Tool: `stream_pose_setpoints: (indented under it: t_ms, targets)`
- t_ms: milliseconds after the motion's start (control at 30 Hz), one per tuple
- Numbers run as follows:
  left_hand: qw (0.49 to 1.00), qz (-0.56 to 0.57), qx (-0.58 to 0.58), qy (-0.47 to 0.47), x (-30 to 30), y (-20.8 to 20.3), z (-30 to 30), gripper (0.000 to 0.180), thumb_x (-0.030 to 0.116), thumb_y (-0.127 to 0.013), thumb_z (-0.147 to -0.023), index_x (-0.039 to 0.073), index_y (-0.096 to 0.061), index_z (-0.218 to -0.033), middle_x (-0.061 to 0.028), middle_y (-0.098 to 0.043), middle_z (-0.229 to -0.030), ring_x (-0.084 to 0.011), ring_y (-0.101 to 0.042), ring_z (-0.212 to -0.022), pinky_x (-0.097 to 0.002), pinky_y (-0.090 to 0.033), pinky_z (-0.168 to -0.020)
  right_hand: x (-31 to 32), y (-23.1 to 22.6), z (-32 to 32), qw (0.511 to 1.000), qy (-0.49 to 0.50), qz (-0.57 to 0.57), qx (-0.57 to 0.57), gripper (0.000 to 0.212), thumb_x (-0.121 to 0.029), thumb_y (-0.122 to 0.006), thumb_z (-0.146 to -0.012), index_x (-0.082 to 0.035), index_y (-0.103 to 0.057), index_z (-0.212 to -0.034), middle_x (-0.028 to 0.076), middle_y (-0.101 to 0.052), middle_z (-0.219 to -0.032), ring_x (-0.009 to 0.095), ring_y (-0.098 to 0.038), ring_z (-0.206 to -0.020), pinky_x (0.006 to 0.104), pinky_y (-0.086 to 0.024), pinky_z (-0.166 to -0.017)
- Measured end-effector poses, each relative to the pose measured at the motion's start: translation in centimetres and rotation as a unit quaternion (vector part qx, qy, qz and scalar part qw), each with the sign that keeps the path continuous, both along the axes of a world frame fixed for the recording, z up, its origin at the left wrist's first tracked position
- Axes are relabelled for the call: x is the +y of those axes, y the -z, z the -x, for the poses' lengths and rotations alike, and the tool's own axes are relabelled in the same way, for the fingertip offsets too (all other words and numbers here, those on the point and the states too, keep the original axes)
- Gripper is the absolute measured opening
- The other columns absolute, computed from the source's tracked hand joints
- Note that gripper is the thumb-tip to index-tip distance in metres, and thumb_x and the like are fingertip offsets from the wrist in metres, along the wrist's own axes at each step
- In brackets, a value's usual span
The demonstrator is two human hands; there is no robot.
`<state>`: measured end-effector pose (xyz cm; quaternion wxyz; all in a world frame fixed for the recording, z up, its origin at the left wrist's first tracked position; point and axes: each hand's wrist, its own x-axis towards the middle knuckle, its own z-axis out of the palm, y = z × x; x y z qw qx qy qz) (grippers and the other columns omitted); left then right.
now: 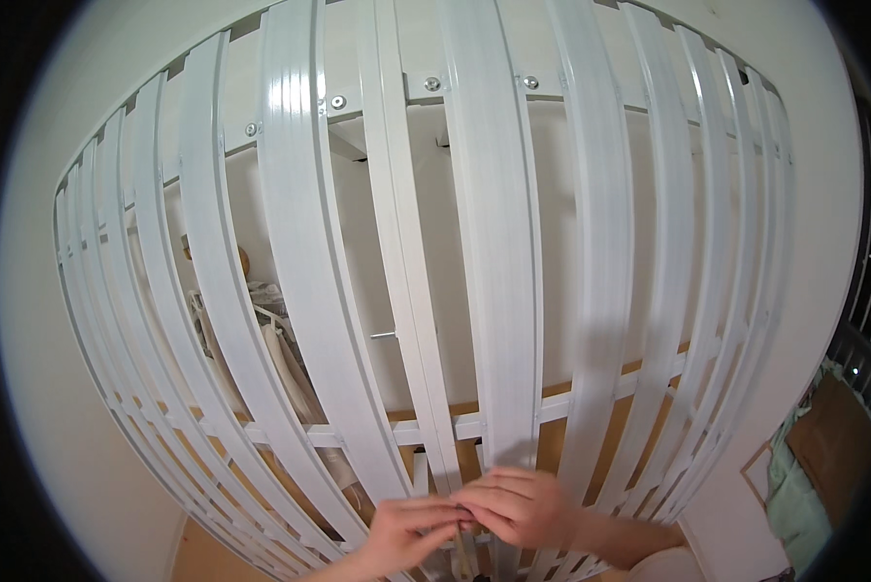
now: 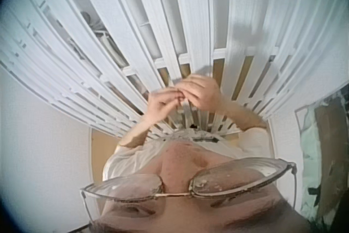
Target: The person uses a wrench to tighten bolts on a white slatted wooden structure, likely a bed frame. They systematically move along the frame, securing the joints with the tool.
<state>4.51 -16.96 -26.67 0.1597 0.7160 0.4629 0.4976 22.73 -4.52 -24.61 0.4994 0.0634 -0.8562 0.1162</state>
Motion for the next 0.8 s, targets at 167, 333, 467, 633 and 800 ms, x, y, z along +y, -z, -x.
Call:
stream_pose_setpoints:
  t_ms: [167,333,467,633,800]
  targets:
    - [0.983,-0.039,0.115,-0.136,-2.2,6.5,-1.5,0.019,0.019,-0.077,-0.089,0.008,-0.077,-0.104,-0.0132,-0.075,-0.101,-0.0294,-0.074,-0.083,-0.0399,-0.059,-0.07,-4.2,8.4,-1.8,0.928,0.054,0.369,-0.019,0.013,-0.011,-0.074,-0.092,-0.006,-0.072,-0.103,0.009,-0.07,-0.092,0.022,-0.066,-0.074,0.0309,-0.053,-0.066]
    - [0.968,-0.07,0.184,-0.158,-2.1,10.2,-1.6,0.016,0.017,-0.079,-0.082,0.007,-0.073,-0.093,-0.0094,-0.072,-0.089,-0.0314,-0.07,-0.074,-0.0415,-0.056,-0.063,-5.9,12.9,-1.4,0.93,0.041,0.361,-0.058,0.01,-0.008,-0.078,-0.089,-0.003,-0.071,-0.095,0.01,-0.066,-0.086,0.022,-0.064,-0.068,0.0336,-0.049,-0.058]
    - [0.965,-0.078,0.206,-0.141,-2.6,10.4,-1.5,0.016,0.016,-0.08,-0.081,0.009,-0.074,-0.094,-0.0092,-0.071,-0.089,-0.0306,-0.07,-0.074,-0.0411,-0.055,-0.063,-5.9,14.2,-1.9,0.941,0.061,0.319,-0.098,0.012,-0.011,-0.078,-0.089,-0.004,-0.072,-0.096,0.013,-0.067,-0.087,0.03,-0.066,-0.069,0.0392,-0.053,-0.061]
    - [0.966,-0.027,0.225,-0.128,-4.1,12.2,-0.7,0.016,0.016,-0.079,-0.082,0.008,-0.074,-0.095,-0.0101,-0.072,-0.092,-0.0309,-0.071,-0.077,-0.0413,-0.056,-0.066,-6.0,15.7,-1.7,0.955,0.069,0.234,-0.167,0.011,-0.017,-0.073,-0.094,-0.008,-0.071,-0.1,0.015,-0.069,-0.087,0.034,-0.069,-0.076,0.0416,-0.055,-0.065]
    - [0.987,0.019,0.123,-0.106,-5.6,11.6,0.4,0.018,0.015,-0.076,-0.087,0.005,-0.076,-0.102,-0.0127,-0.074,-0.101,-0.0329,-0.073,-0.086,-0.0407,-0.058,-0.072,-7.0,15.1,-0.8,0.913,0.065,0.348,-0.204,0.011,-0.017,-0.067,-0.098,-0.008,-0.069,-0.102,0.016,-0.069,-0.087,0.036,-0.069,-0.077,0.0432,-0.054,-0.067]
